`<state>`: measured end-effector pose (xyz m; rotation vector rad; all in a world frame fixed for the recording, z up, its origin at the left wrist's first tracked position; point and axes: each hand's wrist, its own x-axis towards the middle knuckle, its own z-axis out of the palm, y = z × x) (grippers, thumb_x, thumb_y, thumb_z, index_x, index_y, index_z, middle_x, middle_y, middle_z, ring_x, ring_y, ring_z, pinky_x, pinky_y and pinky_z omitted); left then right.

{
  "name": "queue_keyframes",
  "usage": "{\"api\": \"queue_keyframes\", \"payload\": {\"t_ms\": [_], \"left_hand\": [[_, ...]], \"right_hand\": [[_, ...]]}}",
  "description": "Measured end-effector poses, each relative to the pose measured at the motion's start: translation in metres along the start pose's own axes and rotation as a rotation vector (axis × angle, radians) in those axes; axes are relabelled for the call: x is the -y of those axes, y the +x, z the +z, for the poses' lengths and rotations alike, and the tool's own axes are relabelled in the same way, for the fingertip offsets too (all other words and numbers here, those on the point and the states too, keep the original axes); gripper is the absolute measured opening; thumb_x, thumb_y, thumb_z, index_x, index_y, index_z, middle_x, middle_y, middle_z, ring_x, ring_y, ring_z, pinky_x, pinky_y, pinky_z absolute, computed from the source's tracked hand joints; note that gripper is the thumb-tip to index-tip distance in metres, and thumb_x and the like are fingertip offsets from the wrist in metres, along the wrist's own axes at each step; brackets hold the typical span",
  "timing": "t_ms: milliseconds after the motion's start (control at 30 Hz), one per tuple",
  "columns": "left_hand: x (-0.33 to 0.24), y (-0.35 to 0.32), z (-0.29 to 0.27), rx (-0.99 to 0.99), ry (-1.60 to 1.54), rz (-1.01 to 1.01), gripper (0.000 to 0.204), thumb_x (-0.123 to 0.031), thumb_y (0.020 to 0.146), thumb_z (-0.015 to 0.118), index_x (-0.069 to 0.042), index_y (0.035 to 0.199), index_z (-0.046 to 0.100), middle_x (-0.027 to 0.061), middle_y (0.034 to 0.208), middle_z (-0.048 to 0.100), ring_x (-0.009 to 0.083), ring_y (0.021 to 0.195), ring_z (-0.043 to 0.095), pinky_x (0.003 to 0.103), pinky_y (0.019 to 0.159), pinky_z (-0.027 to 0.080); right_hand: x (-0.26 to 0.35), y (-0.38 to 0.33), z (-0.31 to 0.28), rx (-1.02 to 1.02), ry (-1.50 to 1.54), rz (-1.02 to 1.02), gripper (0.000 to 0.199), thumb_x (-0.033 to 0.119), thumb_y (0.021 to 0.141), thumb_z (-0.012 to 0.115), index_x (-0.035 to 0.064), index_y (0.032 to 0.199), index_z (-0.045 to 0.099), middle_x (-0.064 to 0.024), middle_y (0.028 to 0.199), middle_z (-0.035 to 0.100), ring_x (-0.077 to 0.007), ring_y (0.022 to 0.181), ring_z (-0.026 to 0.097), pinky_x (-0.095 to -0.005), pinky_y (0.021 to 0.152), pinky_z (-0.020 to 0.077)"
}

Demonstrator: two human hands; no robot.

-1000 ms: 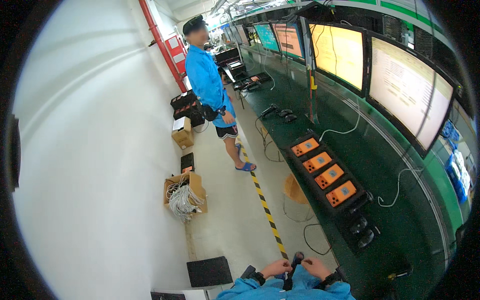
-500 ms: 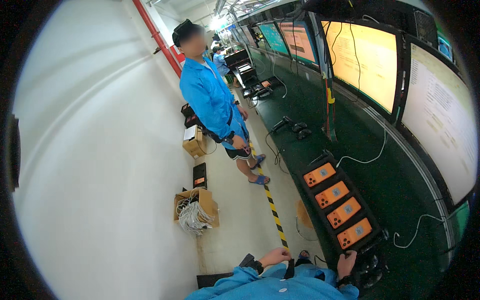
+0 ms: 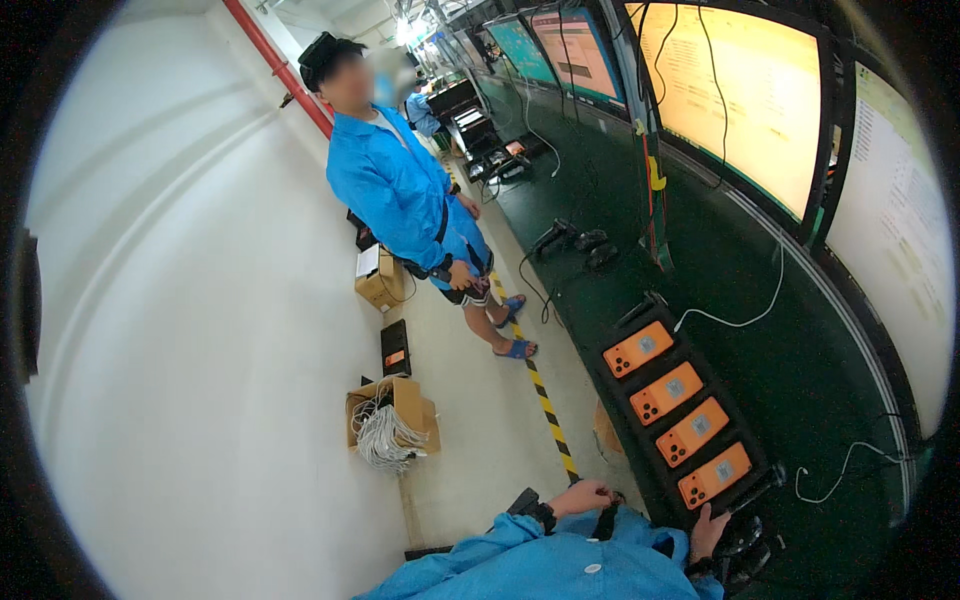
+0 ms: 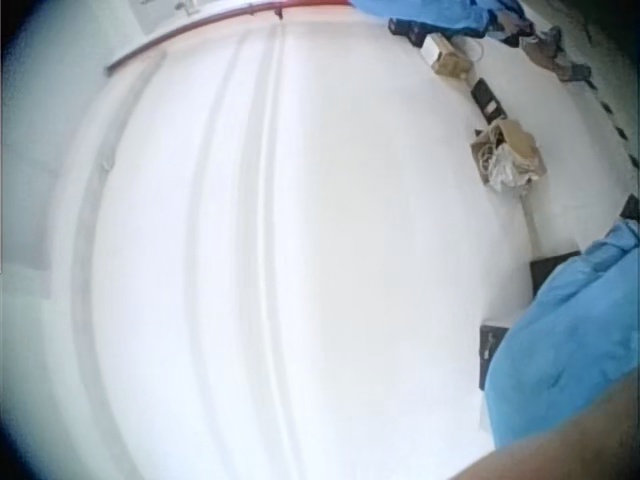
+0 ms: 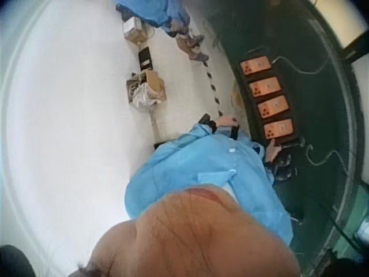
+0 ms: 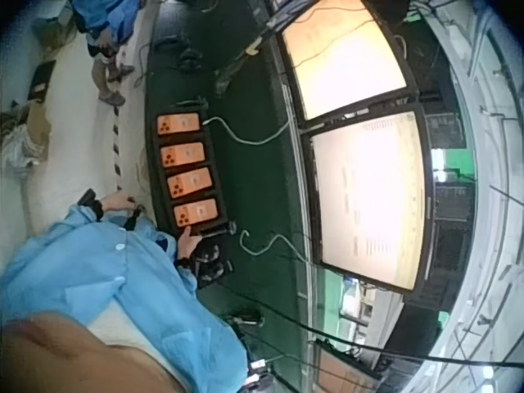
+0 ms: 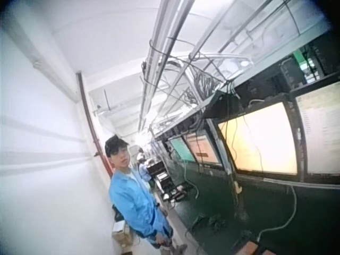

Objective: Scanning multiple handheld electronic devices in a production tray using a barcode scanner.

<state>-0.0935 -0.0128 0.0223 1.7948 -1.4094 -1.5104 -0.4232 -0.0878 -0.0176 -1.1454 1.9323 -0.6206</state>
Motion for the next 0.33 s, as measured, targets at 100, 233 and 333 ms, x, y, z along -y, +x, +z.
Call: {"api": "queue_keyframes", "payload": {"t_ms": [100,233,333], "left_hand": [[-0.006,0.012,-0.004,0.028,-0.136,0.019,0.028,-0.025,0.089,0.067,-0.001,0.103,0.069,0.0126,0.094,0.072,0.0245,0.088,0.068,0.039,0.079,0.053],[-0.009,0.029,-0.004,0.048,-0.166,-0.036,0.028,-0.022,0.088,0.068,0.0,0.105,0.068,0.0116,0.096,0.072,0.0245,0.089,0.067,0.038,0.08,0.053],[-0.007,0.041,-0.012,0.058,-0.095,-0.041,0.028,-0.022,0.087,0.068,0.0,0.105,0.068,0.0114,0.098,0.072,0.024,0.09,0.067,0.038,0.081,0.053]], "right_hand": [[0.005,0.003,-0.004,0.058,0.033,-0.016,0.074,0.031,0.1,0.061,-0.0139,0.148,0.027,-0.0342,0.145,0.043,-0.0453,0.133,0.045,-0.0435,0.111,0.0366],[0.004,0.0,-0.005,0.032,-0.051,-0.04,0.073,0.031,0.1,0.06,-0.0142,0.147,0.028,-0.0338,0.145,0.043,-0.0459,0.133,0.045,-0.0438,0.11,0.0379],[0.008,0.0,0.0,0.021,-0.087,-0.019,0.072,0.031,0.101,0.059,-0.0134,0.147,0.028,-0.0334,0.145,0.043,-0.046,0.133,0.045,-0.0437,0.11,0.0376]]}}
